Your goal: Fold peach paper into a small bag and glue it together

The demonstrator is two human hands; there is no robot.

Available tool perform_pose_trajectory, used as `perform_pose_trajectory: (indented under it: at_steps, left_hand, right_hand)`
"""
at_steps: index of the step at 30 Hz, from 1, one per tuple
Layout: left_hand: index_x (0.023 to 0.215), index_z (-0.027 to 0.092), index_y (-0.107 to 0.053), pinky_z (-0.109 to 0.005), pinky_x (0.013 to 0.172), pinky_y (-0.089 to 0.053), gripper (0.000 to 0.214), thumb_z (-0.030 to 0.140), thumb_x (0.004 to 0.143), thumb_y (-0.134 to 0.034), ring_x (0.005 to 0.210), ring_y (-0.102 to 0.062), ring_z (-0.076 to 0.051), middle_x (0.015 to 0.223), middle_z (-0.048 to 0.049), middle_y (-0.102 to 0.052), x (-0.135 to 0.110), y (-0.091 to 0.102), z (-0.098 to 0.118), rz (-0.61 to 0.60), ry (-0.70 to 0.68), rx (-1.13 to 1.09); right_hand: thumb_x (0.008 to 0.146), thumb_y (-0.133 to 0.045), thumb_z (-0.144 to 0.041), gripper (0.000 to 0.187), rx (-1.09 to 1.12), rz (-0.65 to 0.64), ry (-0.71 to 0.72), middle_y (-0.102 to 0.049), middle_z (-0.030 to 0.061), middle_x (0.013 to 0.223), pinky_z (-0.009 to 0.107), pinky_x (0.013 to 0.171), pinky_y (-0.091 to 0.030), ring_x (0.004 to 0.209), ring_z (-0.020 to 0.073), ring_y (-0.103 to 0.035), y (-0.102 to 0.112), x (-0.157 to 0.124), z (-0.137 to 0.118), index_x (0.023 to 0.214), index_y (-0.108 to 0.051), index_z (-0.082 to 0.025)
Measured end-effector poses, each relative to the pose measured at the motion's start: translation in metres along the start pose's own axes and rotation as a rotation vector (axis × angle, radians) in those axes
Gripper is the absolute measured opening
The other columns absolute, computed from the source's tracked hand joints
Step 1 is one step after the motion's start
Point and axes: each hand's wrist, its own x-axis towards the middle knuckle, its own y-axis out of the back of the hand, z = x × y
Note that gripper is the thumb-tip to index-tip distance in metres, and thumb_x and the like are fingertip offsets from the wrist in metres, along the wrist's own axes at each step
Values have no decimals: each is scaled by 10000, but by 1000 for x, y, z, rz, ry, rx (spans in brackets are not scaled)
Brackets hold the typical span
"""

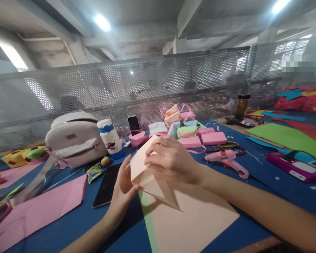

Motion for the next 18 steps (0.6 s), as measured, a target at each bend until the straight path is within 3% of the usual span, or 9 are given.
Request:
perform_pose_trajectory:
  at_steps: [12, 18]
  left_hand:
    - [1480, 289, -293, -475, 1119, -365, 965, 494, 698, -819, 1392, -396, -345, 1459, -139, -455, 0, -1, 1, 10, 24, 42]
    - [1476, 304, -314, -472, 1105, -387, 935, 464, 707, -820, 1388, -403, -346, 1434, -130, -482, -1, -1, 1, 8, 20, 31]
  right_hand:
    - [961, -576, -205, 123, -20, -37, 27, -713, 42, 949, 342, 852, -412, 966, 195, -569, 5, 0, 5, 902, -682, -187]
    - [971, -574, -237, 195, -44, -50, 3, -686, 36, 812, 310, 696, -393, 784, 172, -566, 6, -2, 6, 828, -687, -170]
